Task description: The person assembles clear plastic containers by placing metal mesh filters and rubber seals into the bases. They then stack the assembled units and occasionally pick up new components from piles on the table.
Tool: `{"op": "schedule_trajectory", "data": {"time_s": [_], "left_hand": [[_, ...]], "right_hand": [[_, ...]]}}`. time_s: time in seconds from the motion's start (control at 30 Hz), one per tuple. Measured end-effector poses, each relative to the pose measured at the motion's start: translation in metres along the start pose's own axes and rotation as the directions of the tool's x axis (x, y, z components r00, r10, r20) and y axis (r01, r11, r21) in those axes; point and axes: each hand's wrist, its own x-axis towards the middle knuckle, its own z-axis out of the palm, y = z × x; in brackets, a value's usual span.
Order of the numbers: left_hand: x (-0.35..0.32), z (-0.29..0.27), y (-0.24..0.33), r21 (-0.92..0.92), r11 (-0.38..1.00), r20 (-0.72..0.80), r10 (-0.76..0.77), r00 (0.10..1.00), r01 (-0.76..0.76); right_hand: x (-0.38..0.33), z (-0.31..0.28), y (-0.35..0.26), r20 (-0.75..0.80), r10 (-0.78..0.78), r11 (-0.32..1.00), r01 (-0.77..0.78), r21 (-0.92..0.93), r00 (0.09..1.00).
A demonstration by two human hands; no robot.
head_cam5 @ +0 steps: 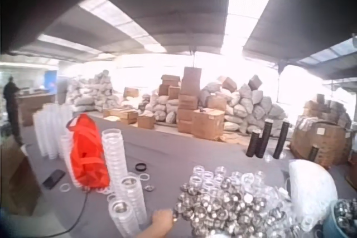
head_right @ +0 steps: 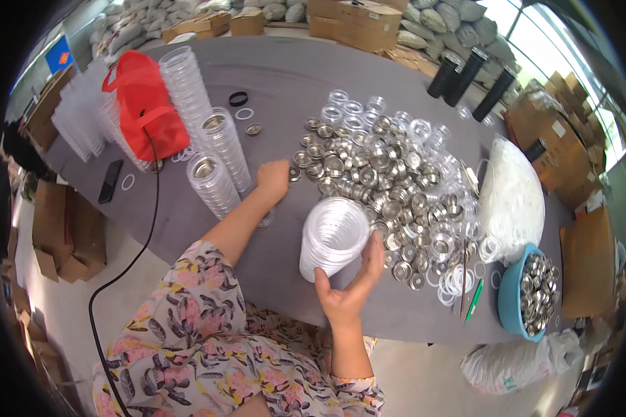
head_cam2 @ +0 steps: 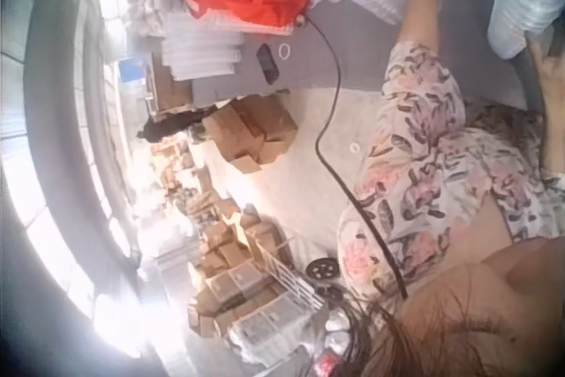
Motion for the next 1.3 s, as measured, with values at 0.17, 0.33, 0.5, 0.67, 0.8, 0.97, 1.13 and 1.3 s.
{"op": "schedule_trajectory", "data": {"time_s": [0.17,0.33,0.5,0.67,0.8,0.97,1.13,1.3], "left_hand": [[-0.063,-0.073,0.023,-0.747,0.531,-0.416,0.097,0.904,-0.400],[-0.111,-0.197,0.039,-0.554,0.278,-0.652,0.442,0.617,-0.785],[-0.117,-0.230,0.054,-0.318,0.298,-0.282,0.877,0.389,-0.900],[-0.117,-0.239,0.059,-0.244,0.313,-0.163,0.920,0.357,-0.918],[-0.121,-0.243,0.067,-0.156,0.364,-0.114,0.917,0.383,-0.918],[-0.114,-0.236,0.066,-0.211,0.339,-0.061,0.932,0.358,-0.917],[-0.118,-0.242,0.075,-0.246,0.370,0.035,0.927,0.373,-0.896],[-0.119,-0.215,0.068,-0.447,0.352,-0.182,0.864,0.469,-0.822]], "right_hand": [[-0.016,-0.003,0.016,0.053,0.150,0.983,-0.154,0.101,0.987],[-0.023,0.004,0.019,0.174,0.252,0.968,-0.245,-0.059,0.952],[-0.030,0.012,0.022,0.170,0.363,0.918,-0.383,0.104,0.916],[-0.024,0.009,0.020,0.176,0.328,0.930,-0.350,0.112,0.928],[-0.024,0.008,0.024,0.205,0.305,0.937,-0.331,0.108,0.930],[-0.025,0.006,0.023,0.213,0.318,0.930,-0.348,0.121,0.924],[-0.027,0.004,0.022,0.204,0.280,0.947,-0.304,0.100,0.938],[-0.034,-0.015,0.040,0.052,0.195,0.967,-0.201,0.155,0.979]]}}
